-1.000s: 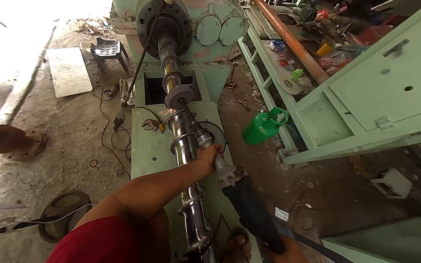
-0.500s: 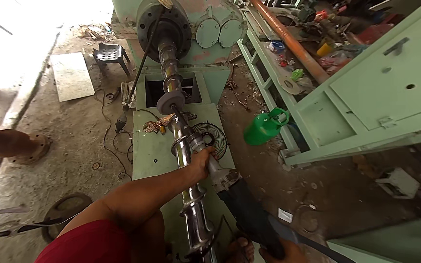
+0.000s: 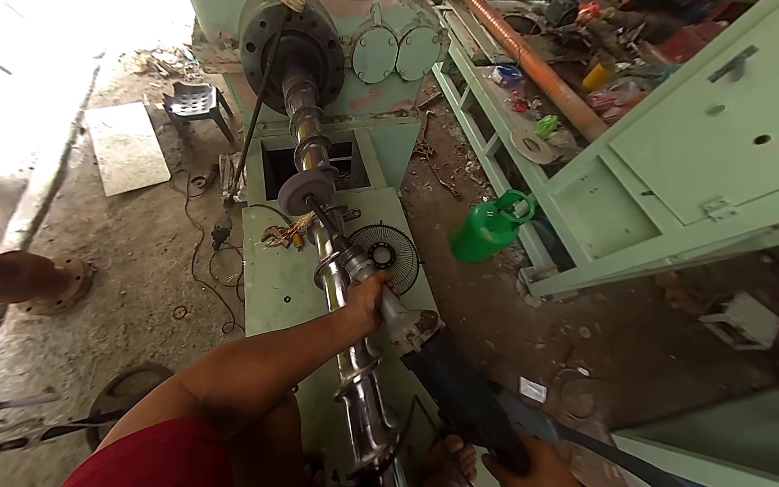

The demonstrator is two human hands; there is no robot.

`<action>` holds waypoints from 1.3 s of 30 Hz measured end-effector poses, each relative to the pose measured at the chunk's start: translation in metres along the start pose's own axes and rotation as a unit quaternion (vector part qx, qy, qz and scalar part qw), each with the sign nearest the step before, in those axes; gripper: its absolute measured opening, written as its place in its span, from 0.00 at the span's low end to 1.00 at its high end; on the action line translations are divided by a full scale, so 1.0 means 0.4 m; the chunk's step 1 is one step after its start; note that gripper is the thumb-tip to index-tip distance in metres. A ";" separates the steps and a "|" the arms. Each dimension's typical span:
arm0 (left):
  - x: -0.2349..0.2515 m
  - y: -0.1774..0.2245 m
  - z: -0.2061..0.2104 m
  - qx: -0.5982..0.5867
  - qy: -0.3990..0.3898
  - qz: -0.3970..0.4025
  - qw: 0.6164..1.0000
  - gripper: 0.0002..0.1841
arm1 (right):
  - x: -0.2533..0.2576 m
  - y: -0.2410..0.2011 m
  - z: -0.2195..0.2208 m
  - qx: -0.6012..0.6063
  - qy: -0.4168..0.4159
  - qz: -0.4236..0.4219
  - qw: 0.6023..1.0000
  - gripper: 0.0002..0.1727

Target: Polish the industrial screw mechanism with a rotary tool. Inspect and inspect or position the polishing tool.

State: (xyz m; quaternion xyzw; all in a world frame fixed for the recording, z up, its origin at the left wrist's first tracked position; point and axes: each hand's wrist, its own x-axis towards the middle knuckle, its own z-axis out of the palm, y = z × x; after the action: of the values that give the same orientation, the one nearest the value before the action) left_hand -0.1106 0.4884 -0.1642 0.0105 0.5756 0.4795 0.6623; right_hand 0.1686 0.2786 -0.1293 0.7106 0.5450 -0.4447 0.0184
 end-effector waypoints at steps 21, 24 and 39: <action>0.059 -0.019 0.116 0.045 0.000 0.004 0.999 0.15 | 0.071 0.073 0.021 0.106 0.017 -0.001 0.994 0.20; 0.036 -0.015 0.096 0.047 -0.004 0.009 0.999 0.15 | 0.054 0.070 0.017 0.086 0.017 -0.011 0.996 0.20; 0.002 -0.001 0.004 0.005 0.003 0.005 1.000 0.13 | 0.017 0.020 0.000 0.010 -0.001 -0.008 1.000 0.22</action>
State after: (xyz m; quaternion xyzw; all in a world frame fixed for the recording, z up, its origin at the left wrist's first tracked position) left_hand -0.1091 0.4894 -0.1646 0.0151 0.5796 0.4799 0.6584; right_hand 0.1750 0.2807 -0.1373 0.7055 0.5464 -0.4514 0.0082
